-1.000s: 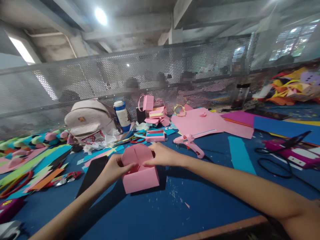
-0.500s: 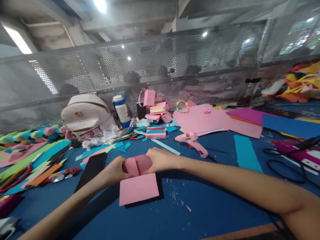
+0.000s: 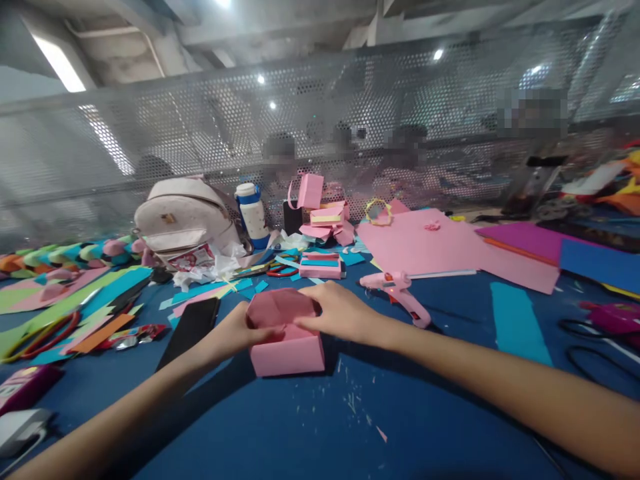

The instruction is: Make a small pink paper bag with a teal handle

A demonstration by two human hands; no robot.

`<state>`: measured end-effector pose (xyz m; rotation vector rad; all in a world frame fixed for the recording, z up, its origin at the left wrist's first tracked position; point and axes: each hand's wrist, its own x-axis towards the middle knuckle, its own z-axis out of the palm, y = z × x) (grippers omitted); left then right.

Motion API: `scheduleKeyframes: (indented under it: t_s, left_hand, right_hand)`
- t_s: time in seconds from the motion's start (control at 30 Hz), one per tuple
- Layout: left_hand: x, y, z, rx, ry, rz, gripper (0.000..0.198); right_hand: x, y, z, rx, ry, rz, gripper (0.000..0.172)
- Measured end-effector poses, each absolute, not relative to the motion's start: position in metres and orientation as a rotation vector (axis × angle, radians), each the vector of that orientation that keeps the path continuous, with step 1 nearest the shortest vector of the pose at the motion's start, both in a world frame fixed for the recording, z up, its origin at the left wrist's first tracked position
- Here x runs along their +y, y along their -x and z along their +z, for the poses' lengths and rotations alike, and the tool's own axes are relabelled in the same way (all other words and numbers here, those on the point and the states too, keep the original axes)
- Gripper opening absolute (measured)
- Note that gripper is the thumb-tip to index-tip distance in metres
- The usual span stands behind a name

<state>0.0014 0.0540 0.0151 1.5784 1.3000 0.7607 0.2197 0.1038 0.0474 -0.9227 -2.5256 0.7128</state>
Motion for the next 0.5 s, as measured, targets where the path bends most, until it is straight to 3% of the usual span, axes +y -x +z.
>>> scheduleKeyframes:
  t_s: [0.2, 0.33, 0.5]
  left_hand:
    - [0.054, -0.01, 0.005, 1.192, -1.529, 0.842, 0.017]
    - [0.048, -0.007, 0.009, 1.16, -1.518, 0.785, 0.029]
    - [0.032, -0.004, 0.008, 1.09, -1.483, 0.844, 0.029]
  right_hand:
    - [0.099, -0.231, 0.034, -2.458, 0.74, 0.884, 0.013]
    - [0.09, -0.239, 0.033, -2.434, 0.66, 1.026, 0.02]
    - [0.081, -0.246, 0.034, -2.432, 0.773, 0.872, 0.021]
